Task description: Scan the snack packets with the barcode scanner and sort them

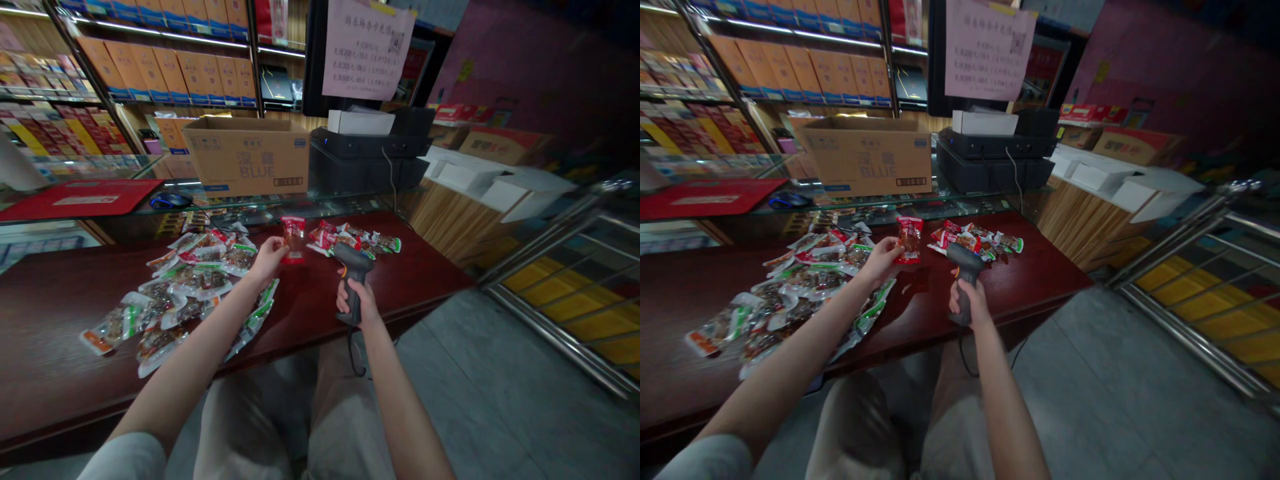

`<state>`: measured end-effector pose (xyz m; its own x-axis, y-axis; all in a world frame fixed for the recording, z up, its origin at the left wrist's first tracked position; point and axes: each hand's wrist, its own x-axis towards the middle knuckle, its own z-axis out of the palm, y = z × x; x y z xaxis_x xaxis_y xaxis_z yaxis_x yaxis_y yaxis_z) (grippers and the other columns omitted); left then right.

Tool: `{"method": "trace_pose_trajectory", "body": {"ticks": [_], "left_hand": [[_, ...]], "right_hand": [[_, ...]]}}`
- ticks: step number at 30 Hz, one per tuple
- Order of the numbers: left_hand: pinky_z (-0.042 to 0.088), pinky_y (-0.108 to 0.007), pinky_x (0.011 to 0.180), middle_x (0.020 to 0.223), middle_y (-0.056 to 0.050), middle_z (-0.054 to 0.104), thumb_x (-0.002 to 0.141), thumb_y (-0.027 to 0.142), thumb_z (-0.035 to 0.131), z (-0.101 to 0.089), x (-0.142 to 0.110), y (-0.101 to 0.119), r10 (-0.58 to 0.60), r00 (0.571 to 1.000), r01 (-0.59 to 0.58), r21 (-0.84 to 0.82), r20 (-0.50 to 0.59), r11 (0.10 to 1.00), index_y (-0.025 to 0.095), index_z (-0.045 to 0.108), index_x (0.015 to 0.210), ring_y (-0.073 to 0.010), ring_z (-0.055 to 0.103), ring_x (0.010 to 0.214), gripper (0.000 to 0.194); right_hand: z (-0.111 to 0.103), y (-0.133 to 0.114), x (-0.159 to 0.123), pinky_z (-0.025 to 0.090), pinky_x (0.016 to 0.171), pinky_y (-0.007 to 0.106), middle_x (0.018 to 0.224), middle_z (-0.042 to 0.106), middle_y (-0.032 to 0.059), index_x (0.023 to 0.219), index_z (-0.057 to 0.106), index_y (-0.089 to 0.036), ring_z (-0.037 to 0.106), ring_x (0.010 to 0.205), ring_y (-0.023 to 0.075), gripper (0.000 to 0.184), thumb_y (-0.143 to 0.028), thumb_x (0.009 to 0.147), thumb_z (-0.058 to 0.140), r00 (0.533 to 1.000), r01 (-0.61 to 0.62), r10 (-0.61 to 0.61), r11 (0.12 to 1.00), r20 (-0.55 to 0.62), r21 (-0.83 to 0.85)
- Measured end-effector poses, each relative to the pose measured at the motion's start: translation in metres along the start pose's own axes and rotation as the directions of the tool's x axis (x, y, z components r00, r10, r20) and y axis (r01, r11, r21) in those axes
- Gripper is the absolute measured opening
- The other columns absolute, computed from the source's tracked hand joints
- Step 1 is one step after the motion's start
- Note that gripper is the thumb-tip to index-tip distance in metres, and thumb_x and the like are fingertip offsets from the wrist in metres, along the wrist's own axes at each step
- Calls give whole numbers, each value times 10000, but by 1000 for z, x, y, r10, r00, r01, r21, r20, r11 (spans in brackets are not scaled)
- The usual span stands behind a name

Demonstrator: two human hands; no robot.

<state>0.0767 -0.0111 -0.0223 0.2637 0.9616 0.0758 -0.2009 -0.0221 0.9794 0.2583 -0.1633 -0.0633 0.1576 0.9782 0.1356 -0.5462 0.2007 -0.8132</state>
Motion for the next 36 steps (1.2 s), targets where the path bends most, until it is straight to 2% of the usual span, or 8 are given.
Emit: {"method": "trace_pose_trajectory", "body": {"ticks": [5, 13, 16, 20, 24, 28, 33, 36], "left_hand": [[469, -260, 668, 671, 17, 615, 607, 174, 729, 35, 28, -3, -75, 996, 74, 26, 49, 997, 152, 574, 748, -109, 570, 620, 210], [518, -297, 661, 604, -8, 601, 654, 187, 796, 115, 49, -30, -159, 974, 162, -6, 159, 987, 141, 569, 658, -114, 584, 569, 232], [527, -313, 718, 653, -22, 630, 690, 184, 775, 131, 48, -35, -167, 968, 173, -18, 188, 985, 128, 598, 733, -124, 616, 618, 191], [514, -345, 835, 817, -59, 670, 661, 87, 759, 133, 39, -32, -129, 973, 133, -8, 193, 991, 130, 594, 840, -155, 650, 766, 248], [482, -364, 927, 958, -86, 671, 674, 66, 709, 112, 19, -19, 79, 971, -120, 174, 225, 977, 160, 619, 919, -202, 641, 919, 278], [444, -396, 979, 996, -101, 652, 727, 161, 662, 54, -7, -1, 245, 902, -412, 541, 355, 734, 190, 645, 943, -255, 617, 990, 219], [414, -464, 971, 1051, -147, 626, 718, 276, 663, -47, -29, 13, 44, 976, -218, 936, 214, 275, 184, 619, 1003, -356, 573, 1099, 302], [429, -443, 931, 998, -150, 650, 687, 293, 682, -87, -35, 15, -52, 982, -170, 968, 182, 185, 190, 616, 943, -374, 580, 1084, 284]], "right_hand": [[1, -5, -1, 335, 367, 206, 533, 460, -101, 1015, 535, -210, 372, 308, 53, 280, -383, 803, 597, 982, 135, -123, 988, -141, 79], [1, -4, 0, 336, 374, 216, 545, 464, -99, 980, 506, -217, 375, 310, 55, 258, -376, 801, 603, 984, 109, -98, 992, -147, 66], [1, -5, 1, 332, 370, 217, 547, 467, -99, 968, 499, -220, 376, 310, 57, 261, -379, 795, 612, 984, 97, -86, 993, -159, 63], [1, -5, 1, 335, 372, 214, 544, 470, -102, 1008, 508, -214, 378, 308, 55, 306, -387, 781, 620, 984, 95, -83, 993, -161, 67], [0, -5, 1, 327, 368, 210, 536, 476, -102, 1020, 517, -210, 383, 309, 56, 325, -391, 774, 628, 983, 100, -91, 994, -159, 52], [0, -5, 1, 320, 365, 209, 536, 468, -102, 1021, 522, -210, 380, 310, 57, 316, -389, 783, 627, 986, 88, -81, 995, -144, 38], [2, -6, 0, 330, 371, 212, 542, 487, -97, 1019, 536, -202, 392, 313, 57, 307, -379, 786, 630, 998, 18, -18, 1000, -56, 1], [3, -6, 0, 335, 370, 213, 547, 499, -96, 1028, 534, -206, 407, 315, 62, 307, -366, 787, 636, 1000, 1, -1, 999, -25, -32]]}}
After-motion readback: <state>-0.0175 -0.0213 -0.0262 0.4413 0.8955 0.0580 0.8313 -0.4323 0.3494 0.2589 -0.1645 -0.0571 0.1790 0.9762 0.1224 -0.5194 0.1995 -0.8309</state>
